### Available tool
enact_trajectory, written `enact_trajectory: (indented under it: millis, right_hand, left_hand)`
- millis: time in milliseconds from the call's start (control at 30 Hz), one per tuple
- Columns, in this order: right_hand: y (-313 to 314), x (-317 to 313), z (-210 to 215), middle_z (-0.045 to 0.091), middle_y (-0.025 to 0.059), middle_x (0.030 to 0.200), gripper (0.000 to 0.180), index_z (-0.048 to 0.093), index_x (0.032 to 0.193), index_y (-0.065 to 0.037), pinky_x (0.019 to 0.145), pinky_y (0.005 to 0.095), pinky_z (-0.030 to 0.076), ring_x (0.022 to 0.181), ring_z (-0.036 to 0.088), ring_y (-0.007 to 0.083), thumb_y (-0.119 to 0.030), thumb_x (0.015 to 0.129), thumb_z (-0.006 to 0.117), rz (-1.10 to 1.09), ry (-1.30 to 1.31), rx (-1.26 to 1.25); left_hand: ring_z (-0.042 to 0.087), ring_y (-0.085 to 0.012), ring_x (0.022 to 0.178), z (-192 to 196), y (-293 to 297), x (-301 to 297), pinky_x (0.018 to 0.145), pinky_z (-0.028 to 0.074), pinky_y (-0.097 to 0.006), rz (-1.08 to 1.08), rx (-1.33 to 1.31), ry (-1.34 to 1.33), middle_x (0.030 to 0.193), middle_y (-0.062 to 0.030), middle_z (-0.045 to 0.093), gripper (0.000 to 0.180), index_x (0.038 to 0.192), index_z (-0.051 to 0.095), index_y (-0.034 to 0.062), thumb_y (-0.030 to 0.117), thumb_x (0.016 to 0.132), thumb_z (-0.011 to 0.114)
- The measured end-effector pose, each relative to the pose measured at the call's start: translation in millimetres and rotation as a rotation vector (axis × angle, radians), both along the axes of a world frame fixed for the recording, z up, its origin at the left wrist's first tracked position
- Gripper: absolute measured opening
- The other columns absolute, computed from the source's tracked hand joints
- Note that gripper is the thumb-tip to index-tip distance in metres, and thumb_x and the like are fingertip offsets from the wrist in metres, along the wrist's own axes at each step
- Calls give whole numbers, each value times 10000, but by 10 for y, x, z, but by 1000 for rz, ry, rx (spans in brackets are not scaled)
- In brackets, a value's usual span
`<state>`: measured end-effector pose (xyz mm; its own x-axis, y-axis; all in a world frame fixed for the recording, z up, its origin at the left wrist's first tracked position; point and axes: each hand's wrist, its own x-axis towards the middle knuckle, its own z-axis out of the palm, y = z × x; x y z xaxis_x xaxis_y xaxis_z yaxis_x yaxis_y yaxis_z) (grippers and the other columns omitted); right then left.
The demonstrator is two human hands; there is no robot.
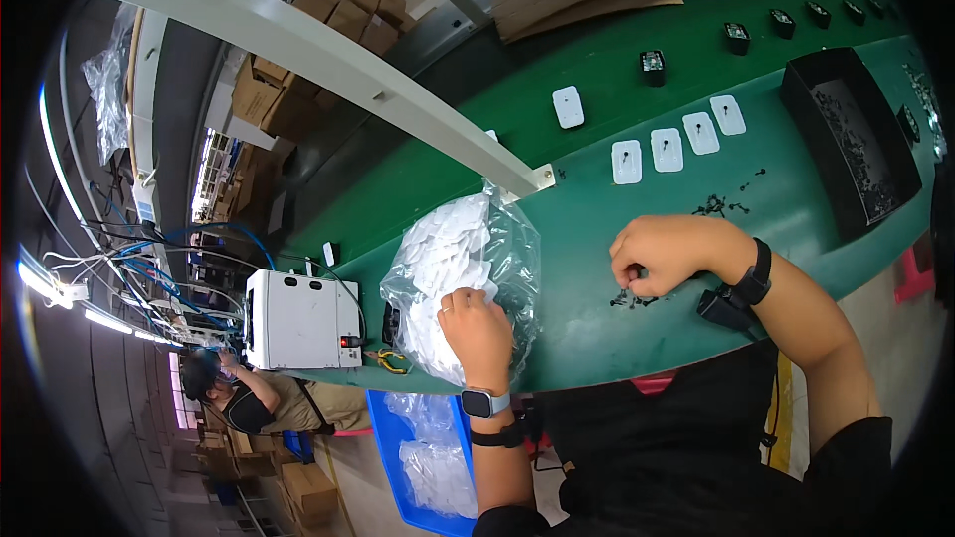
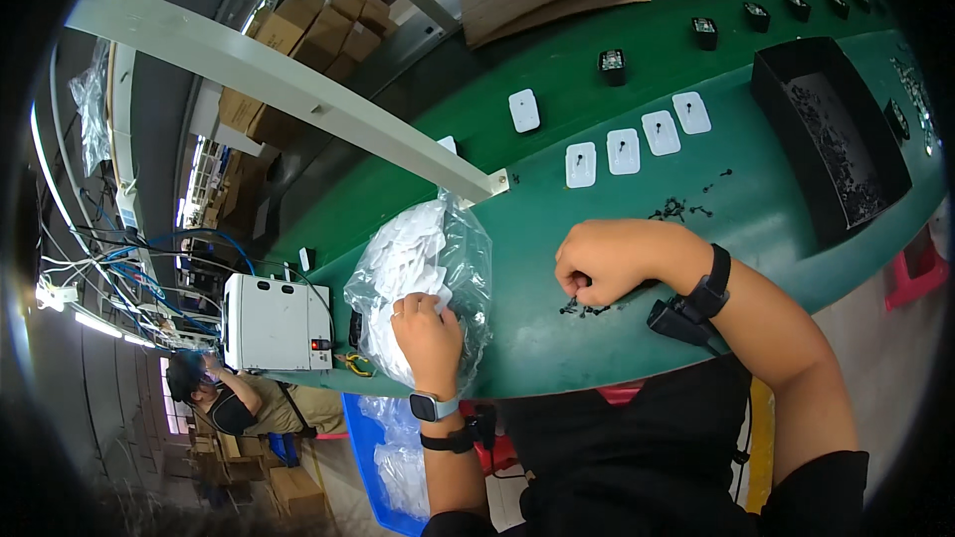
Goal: The person assembles small white electronic devices at a green workbench. They pick up white plastic casings, insert small black components, and snap the halves together. The person places the finished units in a row on the table.
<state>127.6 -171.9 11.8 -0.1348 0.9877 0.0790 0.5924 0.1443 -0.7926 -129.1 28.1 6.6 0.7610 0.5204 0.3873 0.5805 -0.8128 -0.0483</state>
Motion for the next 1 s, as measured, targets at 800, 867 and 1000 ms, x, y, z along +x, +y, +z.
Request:
enact_trajectory:
  millis: [800,867,1000]
  right_hand:
    - [19,-209,-96,655,71,852,78,680,857,-66,759,413,529,899,602,285,-138,881,662,114,-192,181]
    - [38,-124,-56,658,82,883,82,677,889,-49,796,424,515,961,600,290,-125,900,648,34,-26,269]
    - [18,128,106,674,102,912,82,670,938,-14,810,387,519,910,640,274,-93,922,654,-242,231,353]
  left_hand:
    - [667,-179,871,404,-224,317,760,543,-303,-203,-972,-704,978,-95,693,160,1144,564,-10,43,996,596]
    - [661,-213,899,451,-338,526,794,574,-354,-282,-1358,-898,1004,-104,677,261,1255,488,-3,41,1011,570]
    - [616,-276,1093,218,-365,916,903,563,-451,-467,-1886,-980,1157,-118,623,226,1219,513,62,23,1000,553]
